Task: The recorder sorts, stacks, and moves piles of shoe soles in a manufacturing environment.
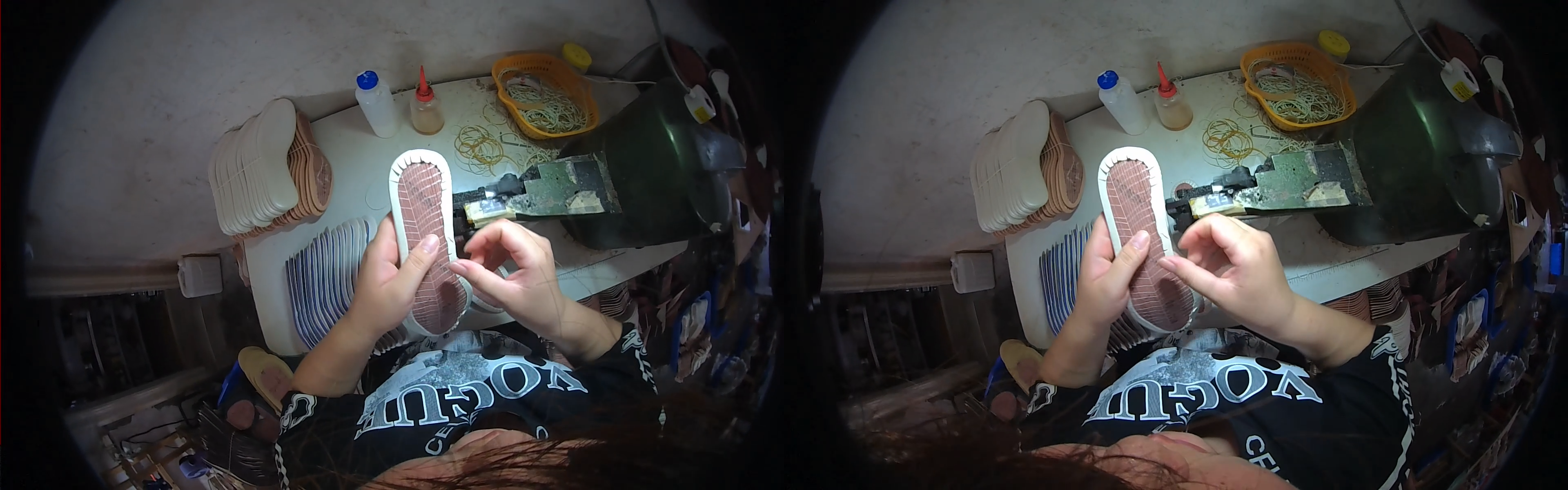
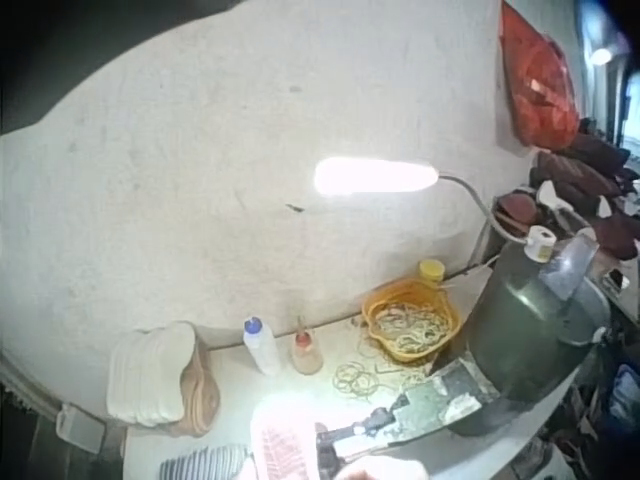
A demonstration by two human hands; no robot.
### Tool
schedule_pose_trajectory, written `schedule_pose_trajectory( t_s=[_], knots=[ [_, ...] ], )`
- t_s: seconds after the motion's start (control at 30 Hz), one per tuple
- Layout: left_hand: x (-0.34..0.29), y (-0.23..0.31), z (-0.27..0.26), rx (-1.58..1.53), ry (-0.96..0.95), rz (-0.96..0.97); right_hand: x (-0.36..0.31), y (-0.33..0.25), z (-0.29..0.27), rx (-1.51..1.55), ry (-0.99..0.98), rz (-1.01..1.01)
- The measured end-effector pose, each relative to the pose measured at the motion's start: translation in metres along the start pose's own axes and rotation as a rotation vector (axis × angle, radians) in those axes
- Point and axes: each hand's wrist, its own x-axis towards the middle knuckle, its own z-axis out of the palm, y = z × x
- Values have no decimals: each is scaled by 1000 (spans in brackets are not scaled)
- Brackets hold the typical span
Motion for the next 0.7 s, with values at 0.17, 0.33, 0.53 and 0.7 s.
schedule_pose_trajectory(
  t_s=[0.17,0.33,0.53,0.7],
  knots=[
    [-19,-17,12,250,90,254,4,-17,-16,-256,-143,-124],
    [-27,-18,30,525,136,441,8,-32,-32,-742,-430,-295],
    [-29,-26,41,619,176,447,12,-37,-34,-794,-432,-315],
    [-32,-21,38,675,273,457,30,-19,-63,-626,-173,-294]
  ],
)
